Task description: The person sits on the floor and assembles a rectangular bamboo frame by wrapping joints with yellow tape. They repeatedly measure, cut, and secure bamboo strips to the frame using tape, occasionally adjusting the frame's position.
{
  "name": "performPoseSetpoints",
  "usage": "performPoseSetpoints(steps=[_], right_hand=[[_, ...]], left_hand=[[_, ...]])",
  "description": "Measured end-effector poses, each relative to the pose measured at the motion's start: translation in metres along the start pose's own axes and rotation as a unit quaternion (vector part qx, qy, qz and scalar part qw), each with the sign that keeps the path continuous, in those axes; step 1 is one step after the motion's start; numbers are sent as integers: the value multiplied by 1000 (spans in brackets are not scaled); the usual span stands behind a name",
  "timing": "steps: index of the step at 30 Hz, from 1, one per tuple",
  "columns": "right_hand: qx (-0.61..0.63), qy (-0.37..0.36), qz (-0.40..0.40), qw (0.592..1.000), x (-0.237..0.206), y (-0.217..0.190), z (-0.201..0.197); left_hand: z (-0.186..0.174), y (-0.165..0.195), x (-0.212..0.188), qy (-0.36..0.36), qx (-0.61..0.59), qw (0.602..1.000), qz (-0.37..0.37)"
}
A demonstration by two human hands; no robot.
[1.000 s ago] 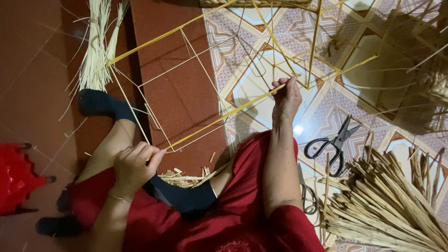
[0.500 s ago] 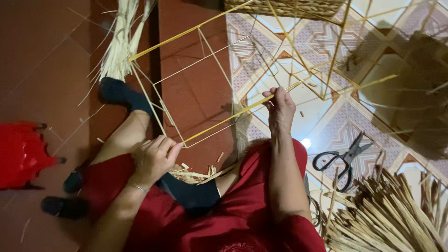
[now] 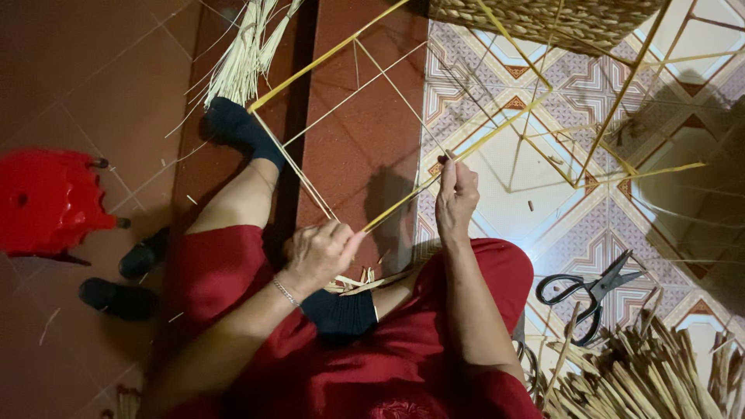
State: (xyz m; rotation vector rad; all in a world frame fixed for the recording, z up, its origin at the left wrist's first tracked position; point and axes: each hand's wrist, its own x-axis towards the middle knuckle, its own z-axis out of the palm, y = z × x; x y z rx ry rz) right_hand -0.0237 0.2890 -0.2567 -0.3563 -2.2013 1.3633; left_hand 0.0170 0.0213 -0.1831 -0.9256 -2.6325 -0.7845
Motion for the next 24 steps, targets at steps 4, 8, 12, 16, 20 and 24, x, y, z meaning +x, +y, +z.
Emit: performPoseSetpoints(steps=[4,8,12,16,20,24], right_hand=[[-104,-1,-70,992,1,-10,-1],[-128,8,-147,981,-6,-17,-2],[-138,-16,-166,976,-29,-18,8],[155,-127,125,972,-56,-14,20],[365,-173,283,870,-78,-8,19],[391,-193,309,845,-97,-10,17]], left_hand=[[12,13,2,-50,-12,999,-10],[19,28,4,-22,13,999,19],[24,35,11,-21,25,999,26],[28,37,17,-20,38,999,18],[28,36,15,-17,44,999,15],[30,34,13,-15,36,999,35]])
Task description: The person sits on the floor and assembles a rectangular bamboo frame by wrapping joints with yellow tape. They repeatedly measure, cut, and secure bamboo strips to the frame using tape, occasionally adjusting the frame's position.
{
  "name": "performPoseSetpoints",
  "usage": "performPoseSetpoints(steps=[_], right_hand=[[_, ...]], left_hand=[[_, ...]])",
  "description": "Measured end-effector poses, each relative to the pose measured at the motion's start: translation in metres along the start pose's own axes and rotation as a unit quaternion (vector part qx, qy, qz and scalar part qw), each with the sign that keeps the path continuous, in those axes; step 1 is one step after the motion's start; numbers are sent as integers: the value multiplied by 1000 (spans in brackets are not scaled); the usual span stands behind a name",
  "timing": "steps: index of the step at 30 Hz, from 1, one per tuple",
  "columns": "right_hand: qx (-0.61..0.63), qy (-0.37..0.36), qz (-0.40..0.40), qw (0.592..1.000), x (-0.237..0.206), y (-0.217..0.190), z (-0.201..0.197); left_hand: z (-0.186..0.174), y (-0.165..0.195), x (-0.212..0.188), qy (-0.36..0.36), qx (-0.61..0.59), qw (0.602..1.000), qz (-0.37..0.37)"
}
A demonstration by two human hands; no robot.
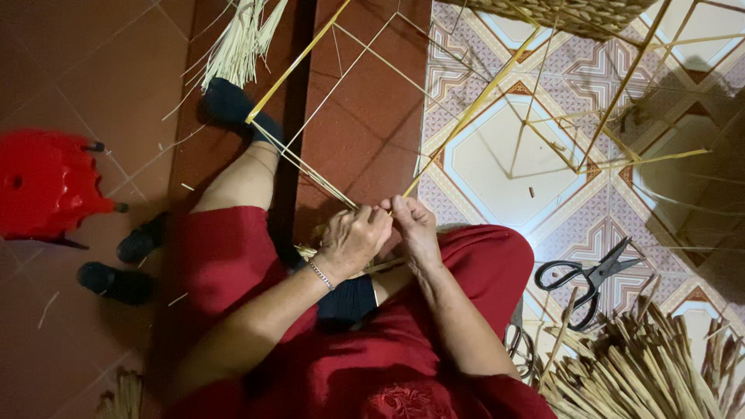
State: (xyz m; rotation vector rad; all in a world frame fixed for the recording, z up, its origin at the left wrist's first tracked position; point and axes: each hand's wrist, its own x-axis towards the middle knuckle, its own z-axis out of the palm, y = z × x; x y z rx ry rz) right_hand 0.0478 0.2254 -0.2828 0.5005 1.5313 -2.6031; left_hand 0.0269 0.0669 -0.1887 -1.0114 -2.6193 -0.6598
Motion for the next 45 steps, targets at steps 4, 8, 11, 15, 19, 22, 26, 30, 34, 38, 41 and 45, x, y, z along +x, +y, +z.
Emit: performPoseSetpoints(steps=[4,8,11,15,19,22,26,30,34,38,41,45], right_hand=[[-30,8,-17,999,-15,7,4],[-143,6,-29,989,-18,4,-2],[-166,29,-42,985,-14,4,-3],[-172,11,-118,978,-14,-1,-1],[-81,28,-81,993,-13,-16,-1],[-113,45,-69,990,-11,-26,-4],[-168,24,-137,976,-7,-34,-15],[-215,23,-127,968,-7,-44,-31],[-216,-9,-121,969,-7,-54,-41],[-275,10,-113,955,-7,-60,-50],[-236,-8,-124,964,-6,-62,-55],[-196,-39,-76,977,-10,-79,-62]], left_hand=[[1,1,-1,-9,-8,1000,-15],[-7,3,-10,-12,-63,997,-44],[-15,5,-18,-9,-125,991,-52],[-18,12,-34,44,-283,956,-62],[-14,9,-57,-112,-389,870,-283],[-8,-1,-70,-108,-458,862,-189],[-8,-1,-75,-155,-524,822,-158],[-21,7,-59,-120,-430,888,-112],[-38,9,-30,-75,-304,949,29],[-51,13,-9,-15,-259,963,65],[-56,14,0,8,-238,968,83],[-57,9,15,-14,-257,964,66]])
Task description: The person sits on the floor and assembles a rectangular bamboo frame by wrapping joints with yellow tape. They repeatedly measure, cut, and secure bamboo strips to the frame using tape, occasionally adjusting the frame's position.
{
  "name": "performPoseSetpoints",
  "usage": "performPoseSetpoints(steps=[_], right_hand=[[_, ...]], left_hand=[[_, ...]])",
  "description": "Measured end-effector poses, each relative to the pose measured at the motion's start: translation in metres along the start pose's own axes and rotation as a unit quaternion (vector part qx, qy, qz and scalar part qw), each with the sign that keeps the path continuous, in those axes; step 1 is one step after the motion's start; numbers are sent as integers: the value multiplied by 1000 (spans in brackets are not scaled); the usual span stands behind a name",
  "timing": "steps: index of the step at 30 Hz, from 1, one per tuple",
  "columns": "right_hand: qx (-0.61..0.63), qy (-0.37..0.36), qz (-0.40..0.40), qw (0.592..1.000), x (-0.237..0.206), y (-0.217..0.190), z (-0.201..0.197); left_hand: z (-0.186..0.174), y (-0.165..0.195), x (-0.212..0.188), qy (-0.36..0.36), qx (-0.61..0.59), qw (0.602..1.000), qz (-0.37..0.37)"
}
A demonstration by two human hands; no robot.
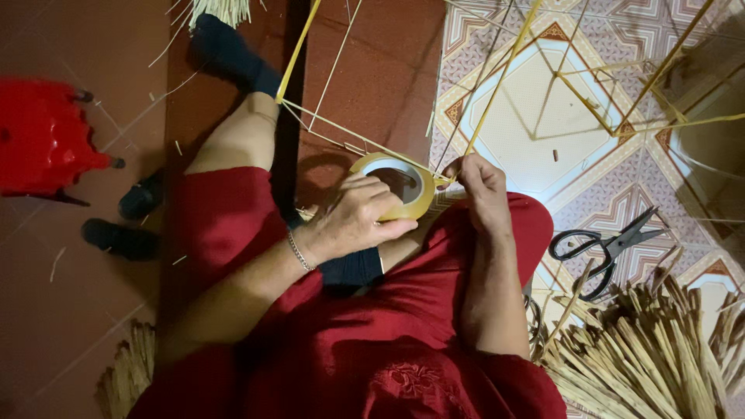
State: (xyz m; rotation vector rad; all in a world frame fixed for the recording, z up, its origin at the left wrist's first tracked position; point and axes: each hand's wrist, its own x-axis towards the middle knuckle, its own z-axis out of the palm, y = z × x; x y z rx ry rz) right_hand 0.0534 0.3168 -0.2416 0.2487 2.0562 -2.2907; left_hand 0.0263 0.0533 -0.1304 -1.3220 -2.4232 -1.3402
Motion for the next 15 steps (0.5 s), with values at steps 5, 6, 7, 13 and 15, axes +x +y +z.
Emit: performPoseSetpoints(steps=[5,6,7,13,15], right_hand=[[10,5,5,1000,-18,-19,-14],[3,32,0,999,-21,-18,-14],[-4,60,-7,998,-23,-17,-14],[-15,147,-53,988,-27,-1,-29],[-16,177,-58,982,-29,2,-36]], left_hand=[[-3,-8,14,-3,-28,999,17],[-1,-10,17,-2,-22,999,25],[1,-11,20,-5,-32,999,15],[15,-29,26,-39,-75,996,-12],[12,-37,28,-84,-72,994,-19]])
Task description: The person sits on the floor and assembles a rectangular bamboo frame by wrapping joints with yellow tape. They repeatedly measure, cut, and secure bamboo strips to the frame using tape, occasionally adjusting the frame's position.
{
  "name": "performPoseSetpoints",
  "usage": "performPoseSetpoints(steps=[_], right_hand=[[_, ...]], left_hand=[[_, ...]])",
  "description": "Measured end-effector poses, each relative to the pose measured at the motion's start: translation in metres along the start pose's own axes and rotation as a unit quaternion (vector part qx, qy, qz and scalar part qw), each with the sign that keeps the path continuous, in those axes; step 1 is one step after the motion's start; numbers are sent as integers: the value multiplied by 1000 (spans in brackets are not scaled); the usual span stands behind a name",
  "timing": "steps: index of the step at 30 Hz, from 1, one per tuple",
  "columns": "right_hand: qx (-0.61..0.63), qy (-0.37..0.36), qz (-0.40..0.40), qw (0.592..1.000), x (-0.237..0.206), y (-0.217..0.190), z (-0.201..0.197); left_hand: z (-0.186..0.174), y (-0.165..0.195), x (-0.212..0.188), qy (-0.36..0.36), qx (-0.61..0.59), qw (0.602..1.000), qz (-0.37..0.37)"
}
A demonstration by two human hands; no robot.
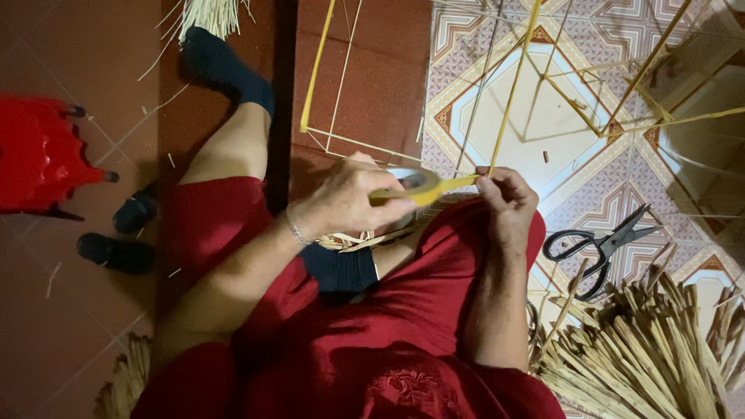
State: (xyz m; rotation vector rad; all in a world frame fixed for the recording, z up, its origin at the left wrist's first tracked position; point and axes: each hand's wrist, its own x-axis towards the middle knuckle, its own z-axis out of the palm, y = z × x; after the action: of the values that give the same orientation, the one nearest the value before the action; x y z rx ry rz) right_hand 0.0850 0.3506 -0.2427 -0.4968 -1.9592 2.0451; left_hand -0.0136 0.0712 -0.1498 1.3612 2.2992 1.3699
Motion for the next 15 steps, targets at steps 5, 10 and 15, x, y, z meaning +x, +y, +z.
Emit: performPoseSetpoints(steps=[5,10,15], right_hand=[[-29,32,-20,999,2,1,-17],[17,30,-31,999,5,8,-20],[26,53,-23,998,6,13,-25]], left_hand=[[-46,-9,-18,-46,-138,972,-185],[-87,-14,-14,-119,-204,932,-276],[-134,-20,-28,-103,-86,940,-313]])
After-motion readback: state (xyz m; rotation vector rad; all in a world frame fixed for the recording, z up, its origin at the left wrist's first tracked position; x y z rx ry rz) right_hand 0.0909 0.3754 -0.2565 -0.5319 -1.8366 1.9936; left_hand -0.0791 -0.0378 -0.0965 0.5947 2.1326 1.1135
